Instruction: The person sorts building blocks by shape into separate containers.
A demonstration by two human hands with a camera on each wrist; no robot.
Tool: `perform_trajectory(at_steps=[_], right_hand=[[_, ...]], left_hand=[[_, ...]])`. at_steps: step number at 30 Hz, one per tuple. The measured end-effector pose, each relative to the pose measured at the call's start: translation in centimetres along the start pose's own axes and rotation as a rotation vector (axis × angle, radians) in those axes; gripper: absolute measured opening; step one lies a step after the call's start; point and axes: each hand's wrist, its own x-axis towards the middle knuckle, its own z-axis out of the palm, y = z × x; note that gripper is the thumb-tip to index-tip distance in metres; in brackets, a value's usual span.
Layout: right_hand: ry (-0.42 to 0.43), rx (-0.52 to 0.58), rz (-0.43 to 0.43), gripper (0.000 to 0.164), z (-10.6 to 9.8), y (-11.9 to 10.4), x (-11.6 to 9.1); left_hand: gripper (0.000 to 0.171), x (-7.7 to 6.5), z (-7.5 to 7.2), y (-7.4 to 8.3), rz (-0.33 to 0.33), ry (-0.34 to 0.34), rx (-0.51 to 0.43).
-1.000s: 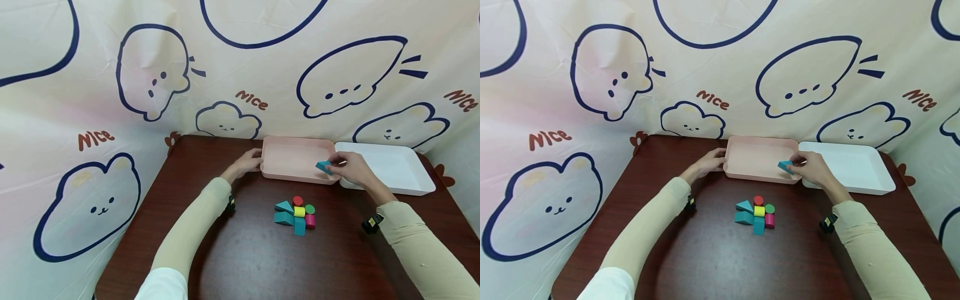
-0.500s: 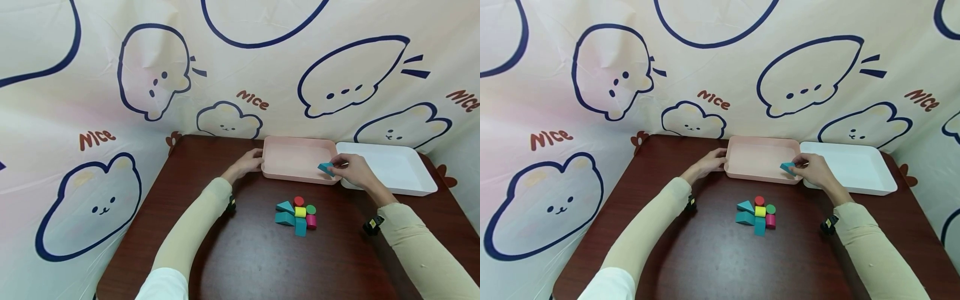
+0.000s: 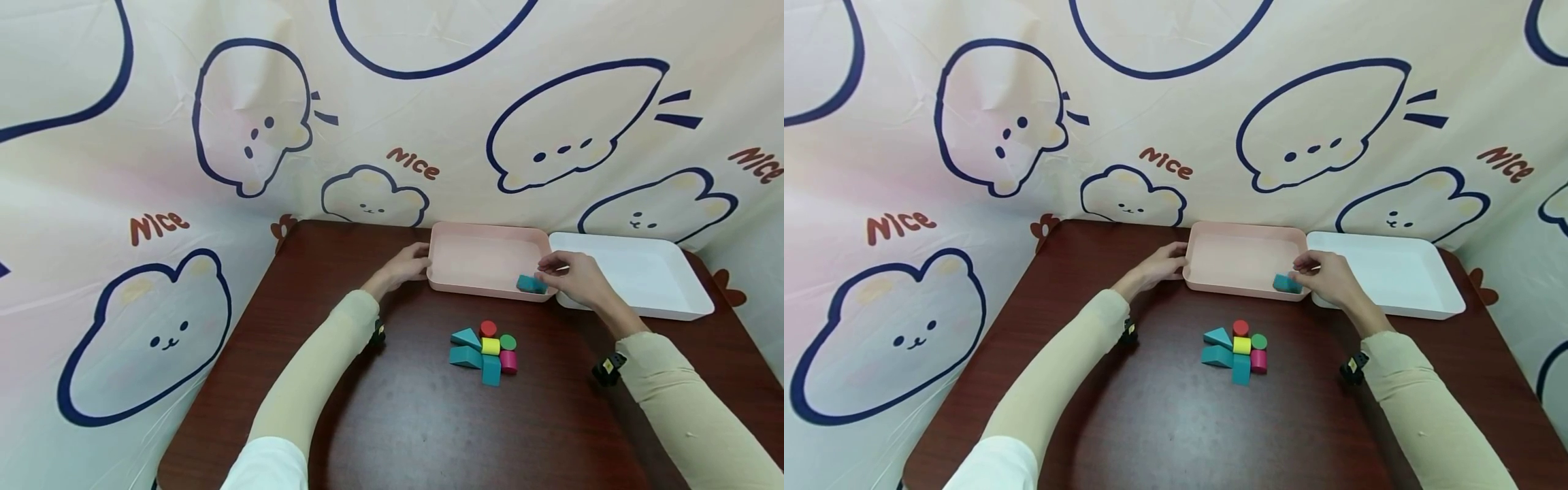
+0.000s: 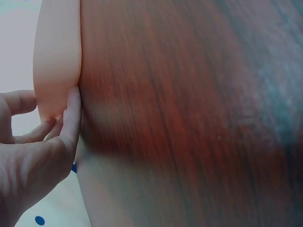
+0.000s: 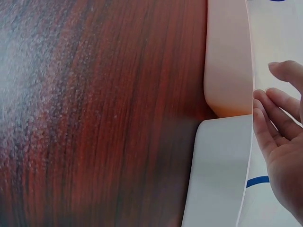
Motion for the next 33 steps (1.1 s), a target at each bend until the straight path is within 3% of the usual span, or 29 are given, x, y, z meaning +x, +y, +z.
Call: perform_trajectory(at_steps=[15,21,33], right_hand=[[-0.002,0.006,-0.048,0.04,0.6,-0.6,0.0],[0.003,0.017,-0.108,0.035,1.3,-1.6,0.0],[-0.061,0.043,-0.175,0.04,3.0,-4.1,0.3]], left_hand=[[0.057,0.1,-0.1,-0.2,0.003,-0.001,-0.008],[0.058,0.1,-0.1,-0.2,0.002,-0.006,-0.009],[0.057,-0.1,0.0,0.0,0.018,0.005,0.003]])
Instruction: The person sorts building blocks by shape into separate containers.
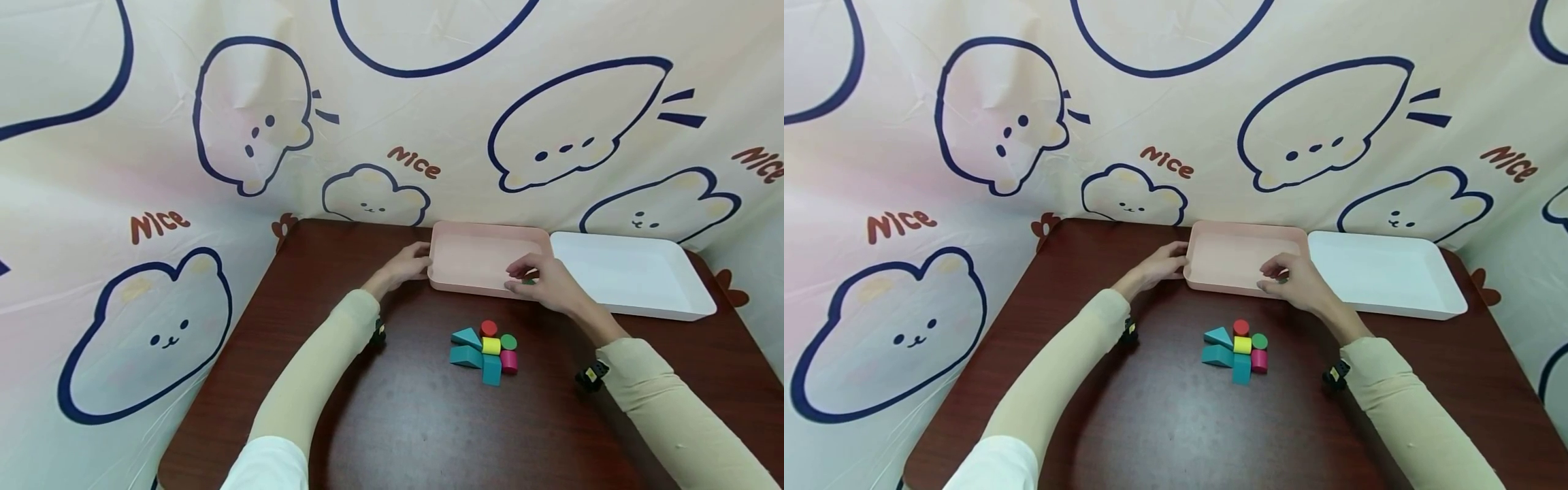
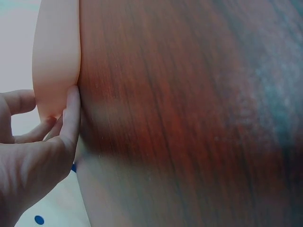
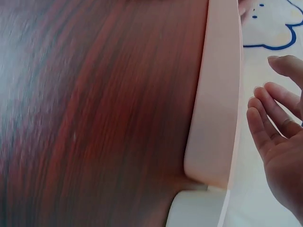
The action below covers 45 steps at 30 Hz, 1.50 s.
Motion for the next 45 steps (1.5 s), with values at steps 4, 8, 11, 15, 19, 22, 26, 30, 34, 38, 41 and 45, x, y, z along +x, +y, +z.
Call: perform_trajectory(at_steps=[4,8,11,15,19,22,26,30,34,38,41,45], right_hand=[[-0.015,0.044,-0.04,0.04,0.7,-1.0,0.0],[-0.028,0.054,-0.094,0.037,1.4,-2.0,-0.1],[-0.037,0.043,-0.14,0.035,1.9,-2.6,-0.2],[-0.066,0.07,-0.163,0.031,2.5,-3.4,-0.3],[-0.109,0.118,-0.173,0.026,3.0,-3.9,-0.4],[-0.126,0.122,-0.179,0.028,3.4,-4.0,-0.5],[-0.132,0.096,-0.166,0.032,3.9,-4.1,-0.7],[-0.158,0.09,-0.167,0.036,4.5,-4.1,-0.9],[-0.182,0.112,-0.178,0.036,5.1,-3.8,-1.0],[-0.209,0.145,-0.177,0.036,5.5,-3.8,-1.1],[-0.232,0.16,-0.17,0.037,5.8,-3.8,-1.3],[-0.252,0.158,-0.177,0.035,6.3,-3.9,-1.6]], left_hand=[[0.057,0.0,0.1,0.0,0.001,0.0,-0.004],[0.057,0.1,0.1,0.0,-0.001,0.003,-0.01],[0.057,0.1,0.1,-0.1,-0.002,0.004,-0.012],[0.057,0.0,0.1,-0.1,0.003,0.002,-0.009],[0.057,0.1,0.1,-0.1,0.004,0.0,-0.005],[0.058,0.1,0.1,-0.1,0.003,0.0,-0.006],[0.058,0.1,0.1,-0.1,0.002,0.0,-0.004],[0.058,0.1,0.1,-0.1,0.001,-0.001,-0.004],[0.058,0.1,0.0,-0.1,0.001,-0.002,-0.005],[0.057,0.2,-0.1,-0.2,-0.003,-0.002,0.001],[0.057,0.2,0.0,-0.2,-0.006,-0.003,0.004],[0.056,0.2,-0.1,-0.2,-0.006,-0.005,0.004]])
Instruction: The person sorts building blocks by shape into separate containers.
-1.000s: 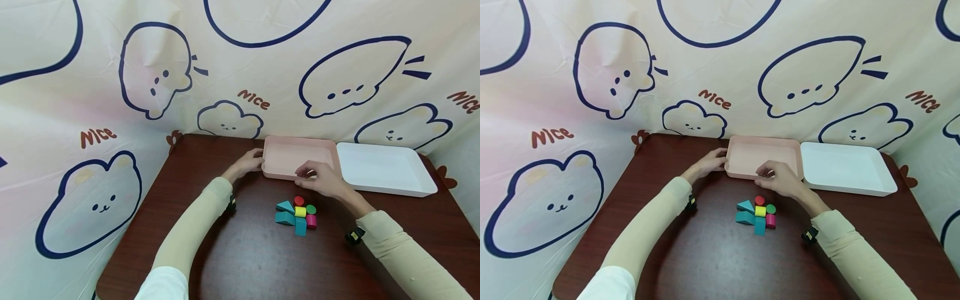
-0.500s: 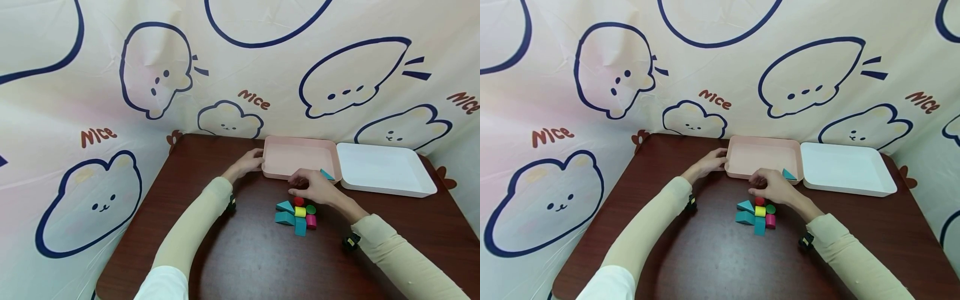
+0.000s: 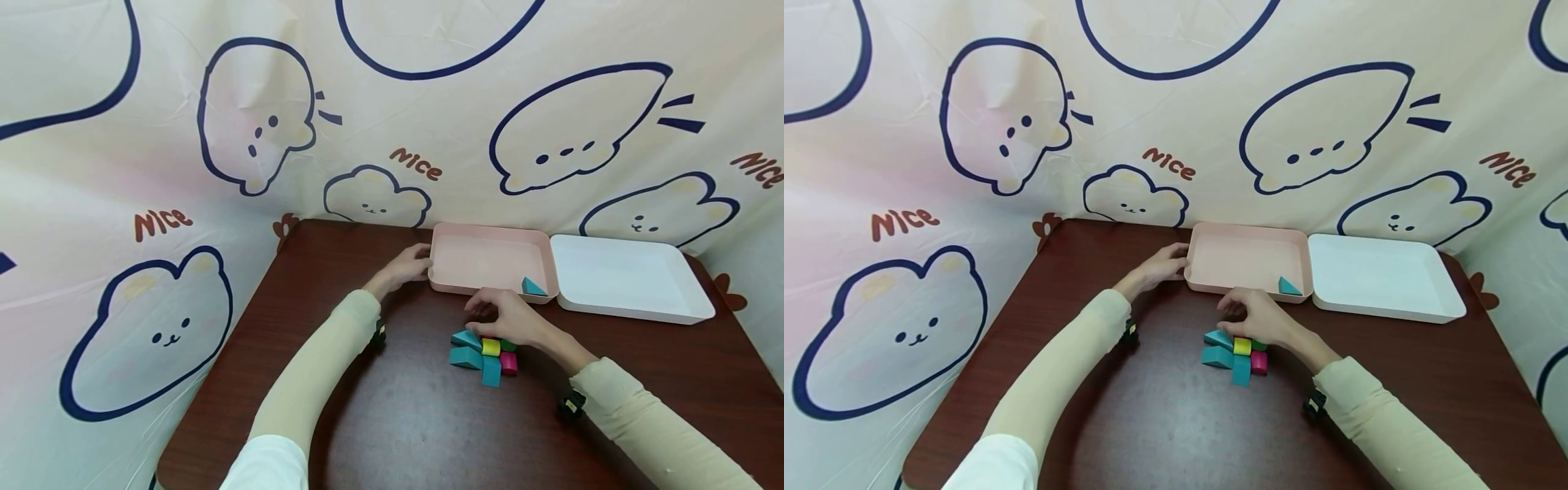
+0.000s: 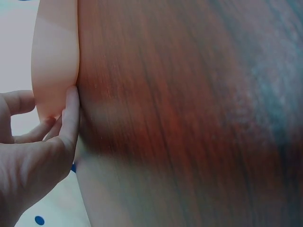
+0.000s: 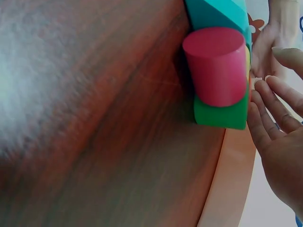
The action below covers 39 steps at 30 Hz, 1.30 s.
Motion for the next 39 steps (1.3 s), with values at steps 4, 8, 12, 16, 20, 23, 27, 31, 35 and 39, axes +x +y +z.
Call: perform_trajectory(at_steps=[4,8,12,16,20,23,27,31,35,39], right_hand=[[-0.017,-0.021,-0.009,0.032,0.5,-0.1,-0.2],[-0.026,-0.035,-0.012,0.033,0.8,-0.2,-0.4],[-0.029,-0.051,-0.029,0.033,1.0,0.0,-0.5],[-0.027,-0.065,-0.043,0.033,1.2,0.1,-0.6],[-0.027,-0.079,-0.045,0.032,1.3,0.1,-0.7],[-0.028,-0.089,-0.043,0.032,1.4,0.1,-0.8],[-0.033,-0.096,-0.037,0.032,1.5,0.2,-0.9],[-0.046,-0.102,-0.029,0.035,1.5,0.3,-0.9],[-0.051,-0.111,-0.024,0.035,1.5,0.5,-1.1],[-0.048,-0.113,-0.03,0.034,1.5,0.6,-1.1]], left_hand=[[0.056,-0.1,-0.1,0.0,0.003,-0.002,0.005],[0.056,-0.2,-0.1,0.0,0.004,-0.004,0.006],[0.055,-0.2,-0.2,-0.1,0.0,-0.001,0.004],[0.056,-0.2,-0.2,-0.1,-0.001,-0.002,0.002],[0.056,-0.3,-0.1,0.0,-0.001,-0.005,-0.004],[0.056,-0.2,-0.1,0.0,0.0,-0.006,-0.006],[0.056,-0.2,-0.1,-0.1,0.004,-0.005,-0.01],[0.056,-0.2,-0.1,-0.2,0.006,-0.005,-0.013],[0.056,-0.2,-0.1,-0.2,0.007,-0.009,-0.013],[0.055,-0.2,-0.1,-0.2,0.01,-0.01,-0.016]])
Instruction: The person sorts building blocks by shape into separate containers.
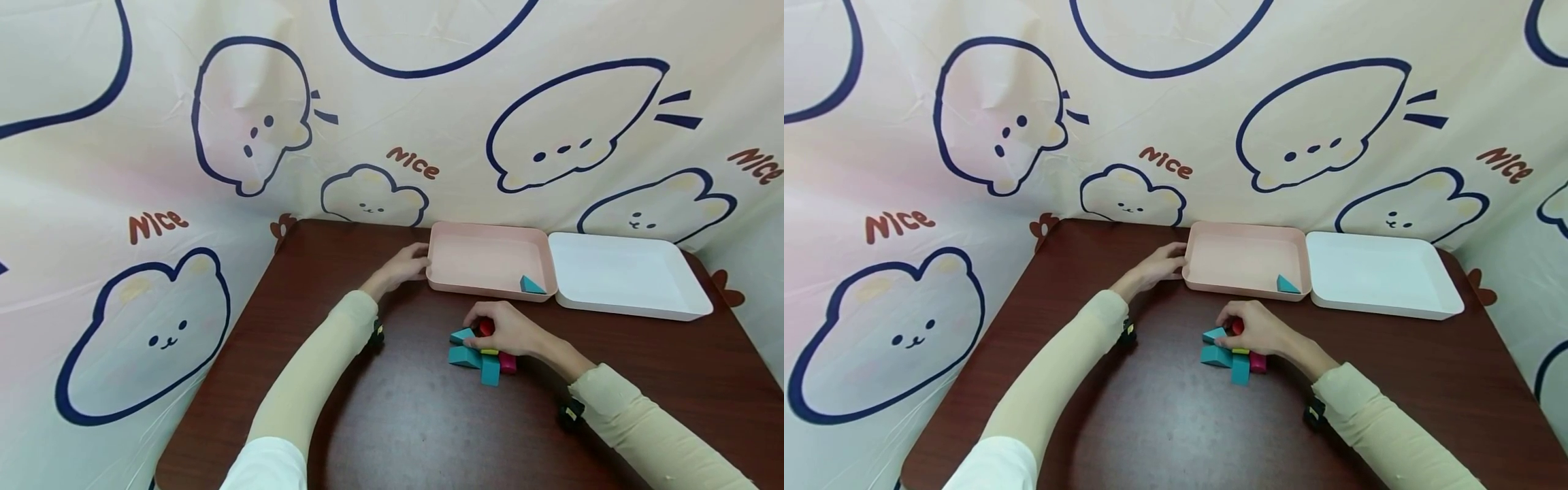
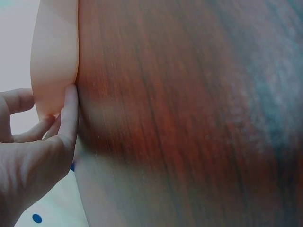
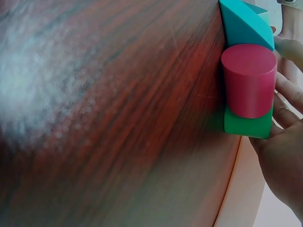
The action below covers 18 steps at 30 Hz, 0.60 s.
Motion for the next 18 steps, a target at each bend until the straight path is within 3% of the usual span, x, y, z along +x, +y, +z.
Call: perform_trajectory(at_steps=[18], right_hand=[[0.005,-0.005,0.008,0.024,-0.1,0.02,-0.05]], left_hand=[[0.055,-0.01,0.03,0.01,0.001,0.001,-0.001]])
